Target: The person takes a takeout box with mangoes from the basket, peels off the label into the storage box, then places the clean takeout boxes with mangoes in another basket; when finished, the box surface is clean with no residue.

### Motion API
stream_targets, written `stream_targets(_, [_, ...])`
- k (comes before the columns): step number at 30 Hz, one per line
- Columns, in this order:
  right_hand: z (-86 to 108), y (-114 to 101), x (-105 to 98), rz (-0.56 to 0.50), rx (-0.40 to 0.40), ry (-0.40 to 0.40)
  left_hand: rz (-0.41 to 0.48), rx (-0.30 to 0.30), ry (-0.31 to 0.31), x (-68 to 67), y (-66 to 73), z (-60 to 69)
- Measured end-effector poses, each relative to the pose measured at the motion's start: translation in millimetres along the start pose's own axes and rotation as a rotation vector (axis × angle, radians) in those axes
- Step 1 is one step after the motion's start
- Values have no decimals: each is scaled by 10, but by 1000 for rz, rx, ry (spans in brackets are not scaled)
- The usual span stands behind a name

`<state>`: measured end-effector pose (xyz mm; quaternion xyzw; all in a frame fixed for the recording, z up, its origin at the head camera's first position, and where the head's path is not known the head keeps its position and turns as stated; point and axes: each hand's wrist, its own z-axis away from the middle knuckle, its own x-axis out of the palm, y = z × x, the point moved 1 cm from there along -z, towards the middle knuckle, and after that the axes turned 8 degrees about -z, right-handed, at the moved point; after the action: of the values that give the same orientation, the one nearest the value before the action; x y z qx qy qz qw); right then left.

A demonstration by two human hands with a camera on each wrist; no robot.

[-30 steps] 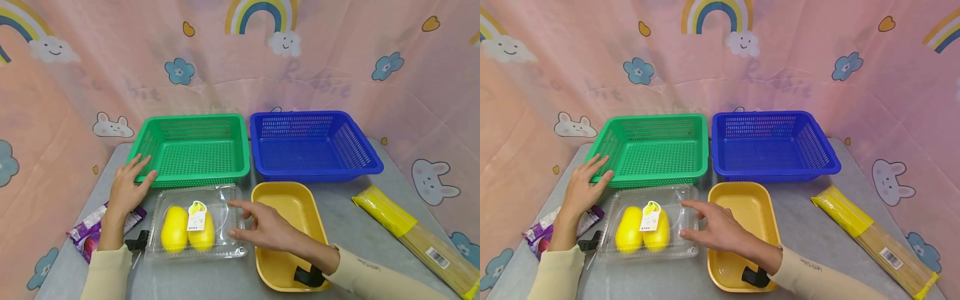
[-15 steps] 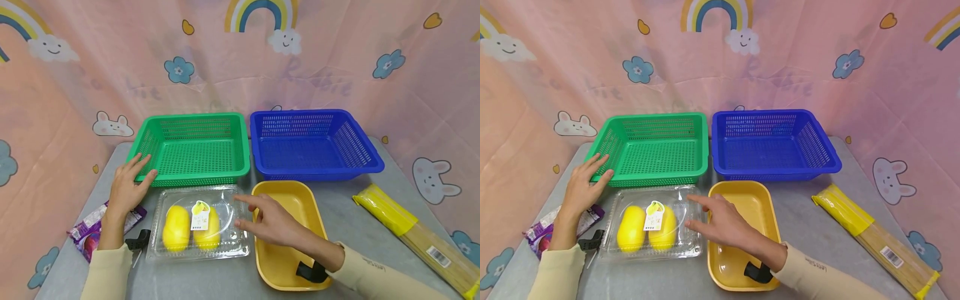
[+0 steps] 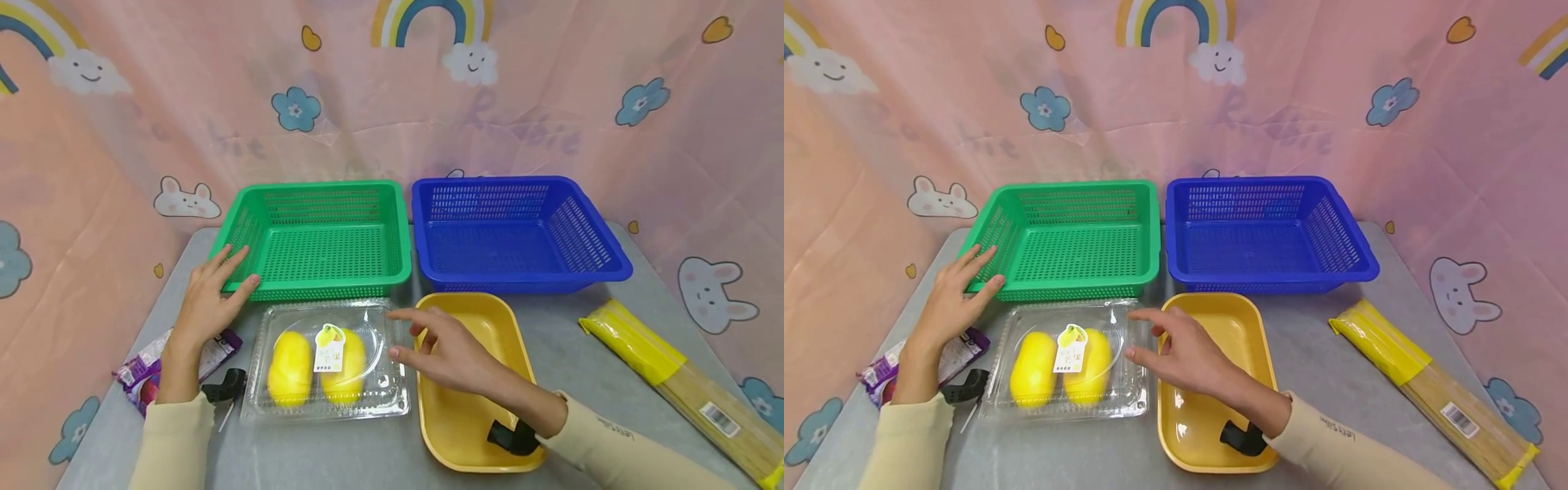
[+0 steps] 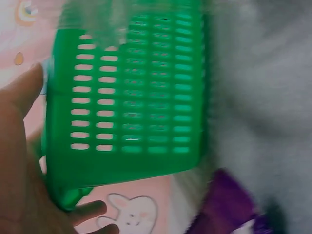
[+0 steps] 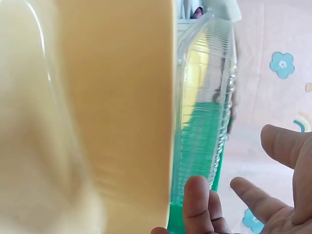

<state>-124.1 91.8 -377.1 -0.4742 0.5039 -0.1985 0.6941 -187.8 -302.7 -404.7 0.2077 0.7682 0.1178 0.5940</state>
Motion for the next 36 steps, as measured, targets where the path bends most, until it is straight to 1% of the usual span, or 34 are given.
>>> stream_targets(2, [-10,9,-7,-3,0,4,13,13,-33,-53,19,1])
stream_targets(3, [-14,12,-12,-3,-1,6,19,22,-39,-85,39,3])
stream_targets(5, [-22,18,-25,0,-8,11,27,48,-33,-155,102,8])
stream_targets(6, [-24,18,-35,1,-12,16,31,68,-18,-189,145,9])
stream_targets(10, [-40,15,-72,3,-29,40,38,177,55,-286,347,6])
stream_targets(11, [-46,12,-79,0,-34,43,29,210,65,-294,399,8])
stream_targets(13, [-57,9,-87,-7,-43,44,16,280,64,-291,492,17])
stream_targets(15, [-68,3,-89,-15,-52,45,15,337,28,-272,568,43])
stream_targets(17, [-77,0,-86,-20,-63,47,33,375,-33,-250,623,77])
stream_targets(19, [-83,-1,-81,-30,-69,46,70,383,-110,-223,657,115])
stream_targets(21, [-89,6,-71,-40,-74,40,95,376,-183,-184,666,145])
stream_targets(23, [-95,21,-60,-55,-76,28,98,372,-243,-135,658,154])
stream_targets(26, [-97,37,-44,-74,-74,10,104,375,-312,-63,627,155])
stream_targets(29, [-97,40,-39,-80,-73,-3,144,371,-375,-14,585,162])
stream_targets(33, [-103,38,-42,-84,-79,-21,222,366,-462,47,501,175])
stream_targets(36, [-112,32,-45,-83,-81,-34,256,368,-512,78,445,176])
